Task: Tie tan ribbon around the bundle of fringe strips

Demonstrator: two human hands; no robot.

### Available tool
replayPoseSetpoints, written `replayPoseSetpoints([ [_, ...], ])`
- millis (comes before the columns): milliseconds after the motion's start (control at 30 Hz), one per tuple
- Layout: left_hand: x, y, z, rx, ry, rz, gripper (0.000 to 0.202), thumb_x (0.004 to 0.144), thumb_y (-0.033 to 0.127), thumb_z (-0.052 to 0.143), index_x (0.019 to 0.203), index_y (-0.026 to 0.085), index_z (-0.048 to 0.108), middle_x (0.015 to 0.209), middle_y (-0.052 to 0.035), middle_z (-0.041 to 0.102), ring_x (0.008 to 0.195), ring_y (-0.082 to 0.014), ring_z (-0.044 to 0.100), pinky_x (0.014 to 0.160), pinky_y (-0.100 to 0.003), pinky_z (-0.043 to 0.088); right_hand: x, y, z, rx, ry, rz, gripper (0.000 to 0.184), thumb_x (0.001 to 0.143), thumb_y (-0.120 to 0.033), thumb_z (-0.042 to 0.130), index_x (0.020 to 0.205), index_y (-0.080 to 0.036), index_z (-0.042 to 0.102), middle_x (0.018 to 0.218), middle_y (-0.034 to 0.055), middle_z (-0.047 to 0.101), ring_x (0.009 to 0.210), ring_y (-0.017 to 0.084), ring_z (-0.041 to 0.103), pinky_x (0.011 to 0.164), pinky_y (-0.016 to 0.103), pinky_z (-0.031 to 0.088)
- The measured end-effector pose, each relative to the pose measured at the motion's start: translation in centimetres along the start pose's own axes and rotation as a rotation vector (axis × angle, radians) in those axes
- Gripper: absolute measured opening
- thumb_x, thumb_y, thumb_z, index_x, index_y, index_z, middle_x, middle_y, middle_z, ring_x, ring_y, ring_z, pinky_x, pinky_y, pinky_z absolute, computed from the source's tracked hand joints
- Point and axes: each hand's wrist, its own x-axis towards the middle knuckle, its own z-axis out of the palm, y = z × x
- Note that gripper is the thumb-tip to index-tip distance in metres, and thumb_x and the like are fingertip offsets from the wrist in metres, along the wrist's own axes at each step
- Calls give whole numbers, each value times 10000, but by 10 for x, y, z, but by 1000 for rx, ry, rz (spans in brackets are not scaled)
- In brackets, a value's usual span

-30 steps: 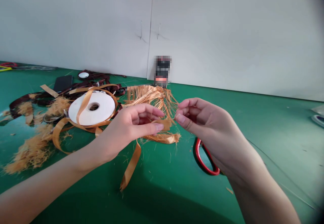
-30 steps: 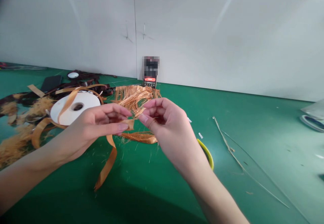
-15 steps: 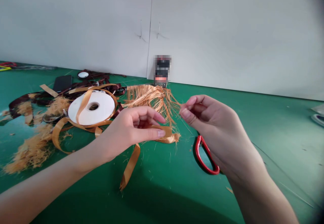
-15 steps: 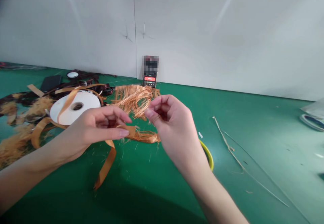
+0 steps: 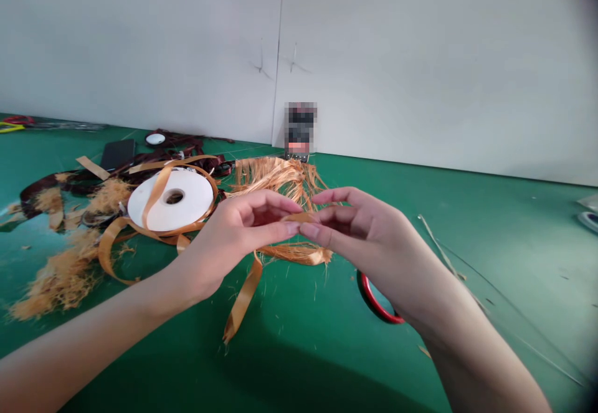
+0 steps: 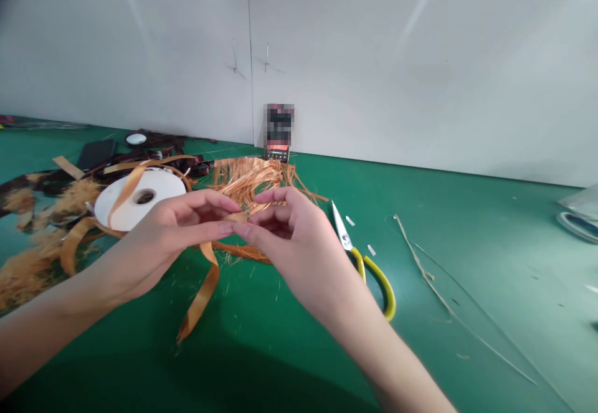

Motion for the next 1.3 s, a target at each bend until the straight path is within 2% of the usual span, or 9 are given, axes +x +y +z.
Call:
replayPoseSetpoints([
  [200, 0, 1, 2, 38, -57, -11, 102, 832, 316, 691, 890, 234, 702, 898, 27, 685, 883, -118, 637, 767, -196, 496, 1, -2, -2, 28, 14, 27, 337, 692, -182, 765, 930, -238, 533, 734, -33, 746, 715, 145, 704, 658, 252, 561],
  [400, 0, 4, 3, 32, -149, -64, 121, 787, 324, 736, 868, 235, 717, 857, 10, 718, 841, -151, 663, 750, -239, 519, -1, -4, -1, -54, 12, 79, 418, 625, -140, 782, 888, -265, 483, 656, -55, 736, 632, 161, 700, 542, 245, 527],
  [600, -1, 4, 3, 86, -66, 0, 110, 834, 328, 685, 805, 223, 696, 824, 29, 663, 801, -116, 601, 735, -207, 468, -1, -3, -1, -10, 11, 26, 344, 651, -179, 776, 829, -247, 490, 683, -26, 732, 659, 156, 690, 617, 269, 561],
  [800, -4, 4, 3, 35, 19, 10, 162, 905, 332, 598, 807, 203, 612, 790, 40, 540, 796, -86, 511, 719, -163, 423, 1, -1, -6, 20, 78, -91, 254, 717, -229, 761, 842, -204, 541, 791, -11, 702, 733, 100, 659, 652, 188, 541],
  [867, -4, 4, 2, -4, 15, 2, 144, 886, 346, 626, 859, 205, 612, 851, 33, 566, 835, -93, 528, 742, -173, 439, 1, -1, -6, 31, 53, -91, 247, 719, -196, 753, 852, -201, 545, 794, -18, 695, 737, 93, 655, 659, 180, 540],
  [933, -4, 3, 2, -44, -36, -2, 166, 841, 333, 688, 936, 215, 621, 916, 24, 602, 867, -106, 562, 756, -192, 466, -1, -2, -5, 40, 15, -67, 277, 700, -168, 761, 856, -207, 536, 764, -26, 695, 710, 96, 652, 639, 187, 542],
  [1033, -3, 2, 2, -32, -89, 9, 206, 790, 268, 745, 961, 221, 641, 888, 24, 632, 820, -104, 589, 724, -194, 486, -2, -5, -1, 50, 13, -32, 322, 671, -168, 783, 859, -213, 525, 720, -27, 699, 670, 103, 646, 613, 199, 537],
  [1167, -3, 0, 2, -29, 18, 57, 239, 770, 216, 761, 980, 242, 650, 864, 33, 629, 842, -99, 590, 729, -176, 484, -1, -5, 2, 26, 109, -56, 317, 683, -271, 795, 897, -208, 569, 847, 4, 717, 766, 128, 667, 681, 231, 544],
  [1300, -2, -2, 1, -112, 74, 68, 223, 743, 235, 789, 935, 244, 677, 869, 33, 615, 866, -99, 575, 725, -169, 481, 3, 2, 3, -29, -3, -73, 281, 679, -299, 806, 894, -208, 650, 910, 16, 715, 818, 154, 670, 692, 255, 536],
])
